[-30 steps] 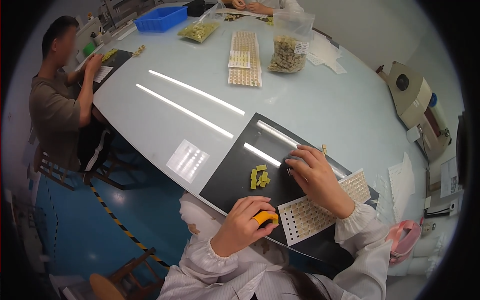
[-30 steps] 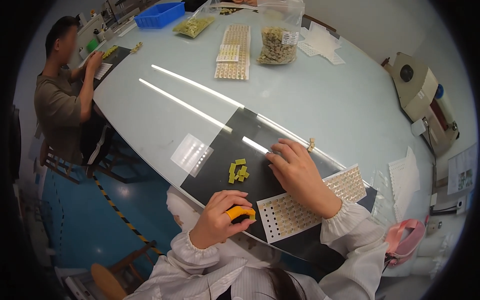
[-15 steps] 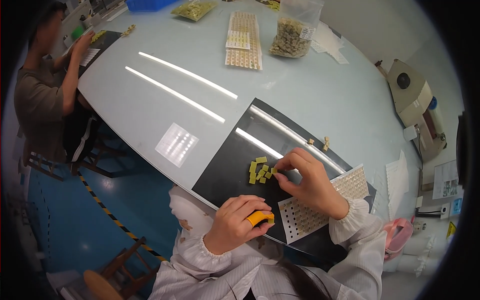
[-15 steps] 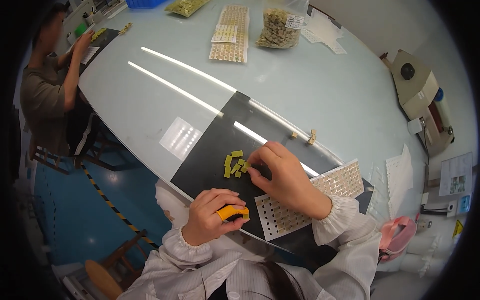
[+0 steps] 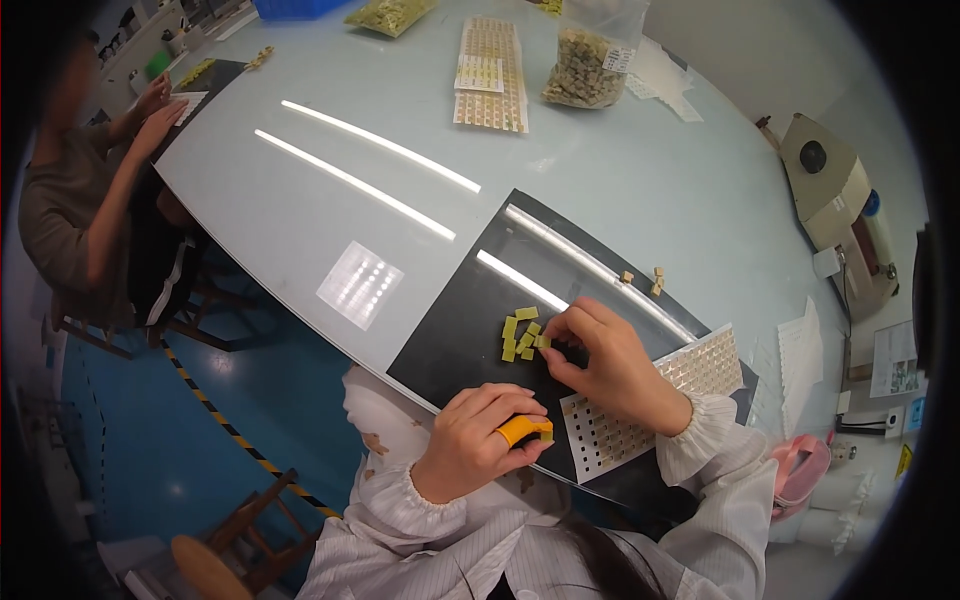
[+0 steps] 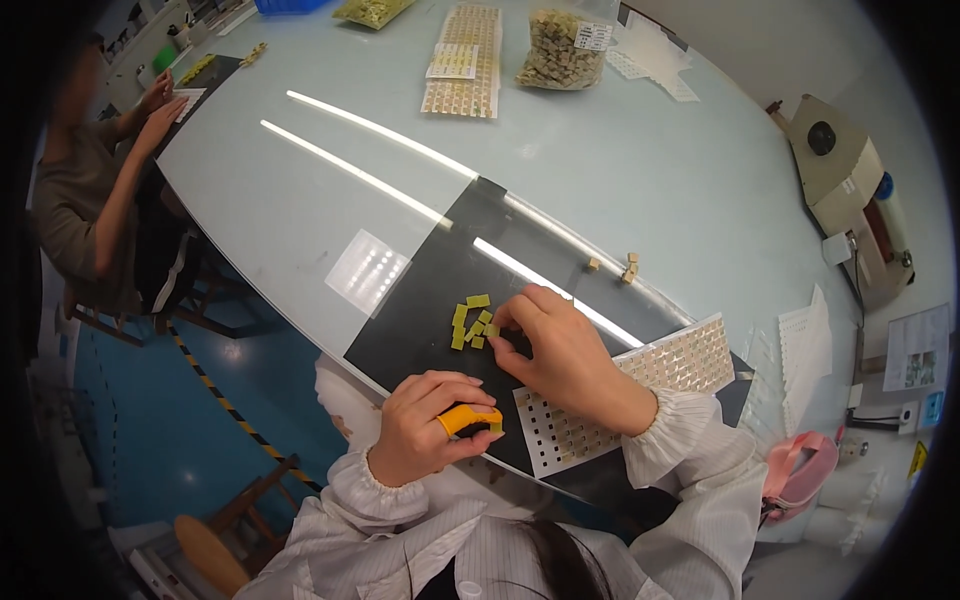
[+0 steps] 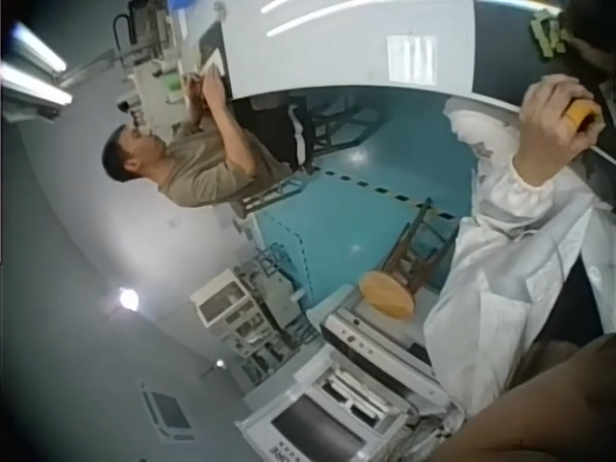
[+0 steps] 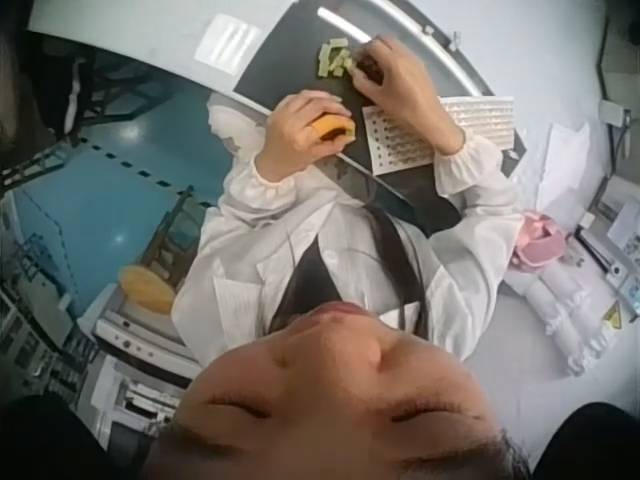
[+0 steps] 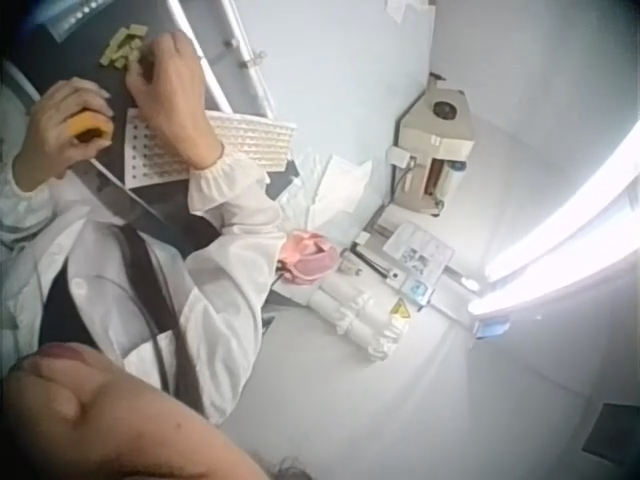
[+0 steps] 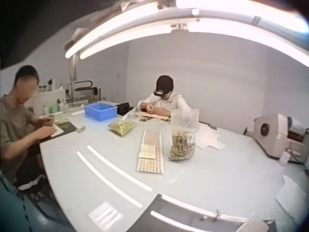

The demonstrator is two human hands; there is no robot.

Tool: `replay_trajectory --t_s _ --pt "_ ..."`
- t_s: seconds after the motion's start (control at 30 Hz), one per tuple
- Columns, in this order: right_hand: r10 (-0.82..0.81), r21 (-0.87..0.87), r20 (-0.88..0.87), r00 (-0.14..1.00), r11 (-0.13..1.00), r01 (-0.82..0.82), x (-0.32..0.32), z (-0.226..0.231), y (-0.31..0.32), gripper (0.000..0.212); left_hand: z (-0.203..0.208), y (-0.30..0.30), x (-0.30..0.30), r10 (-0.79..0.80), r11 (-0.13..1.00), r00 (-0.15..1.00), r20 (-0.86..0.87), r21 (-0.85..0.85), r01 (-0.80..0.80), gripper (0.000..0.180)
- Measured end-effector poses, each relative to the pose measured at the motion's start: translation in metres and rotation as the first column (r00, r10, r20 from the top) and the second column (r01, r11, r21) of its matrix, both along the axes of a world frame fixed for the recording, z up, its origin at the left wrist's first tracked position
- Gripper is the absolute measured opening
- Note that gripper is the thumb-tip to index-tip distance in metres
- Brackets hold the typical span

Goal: Assembling electronic components by inserting small pieces into a grid panel at a workbench.

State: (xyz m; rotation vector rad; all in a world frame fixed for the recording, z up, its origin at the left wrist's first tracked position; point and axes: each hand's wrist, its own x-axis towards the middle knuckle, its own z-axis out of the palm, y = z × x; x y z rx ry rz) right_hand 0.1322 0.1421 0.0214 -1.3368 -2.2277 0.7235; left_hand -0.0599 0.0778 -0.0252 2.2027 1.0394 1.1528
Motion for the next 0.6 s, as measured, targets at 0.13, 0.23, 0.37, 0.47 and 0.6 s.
replay_trajectory --t_s 0.13,0.23,0.37,0.47,0.6 --pt "0.068 -0.043 -0.094 0.993 0.996 -0.072 -0.005 0.002 -0.002 0.019 -0.001 0.000 0.000 0.007 1.000 1.000 0.001 0.028 -0.007 0.028" --pt "0.100 0.057 0.007 0.995 0.993 -0.100 -0.008 -0.002 -0.004 0.020 -0.001 0.001 0.001 0.011 1.000 1.000 0.014 0.008 -0.012 0.028" --pt "0.093 0.151 0.098 0.991 0.983 -0.107 -0.008 0.001 -0.003 0.020 -0.001 0.002 0.001 0.021 1.000 1.000 0.004 0.020 -0.021 0.028" --pt "0.110 0.082 0.092 0.990 0.990 -0.118 -0.006 0.009 -0.005 0.019 -0.002 0.000 0.001 0.027 0.999 1.000 0.005 0.025 -0.027 0.027" --pt "0.130 0.055 0.127 0.983 0.989 -0.138 -0.004 0.010 -0.005 0.019 0.002 -0.001 0.001 0.029 1.000 0.999 0.021 0.011 -0.029 0.027"
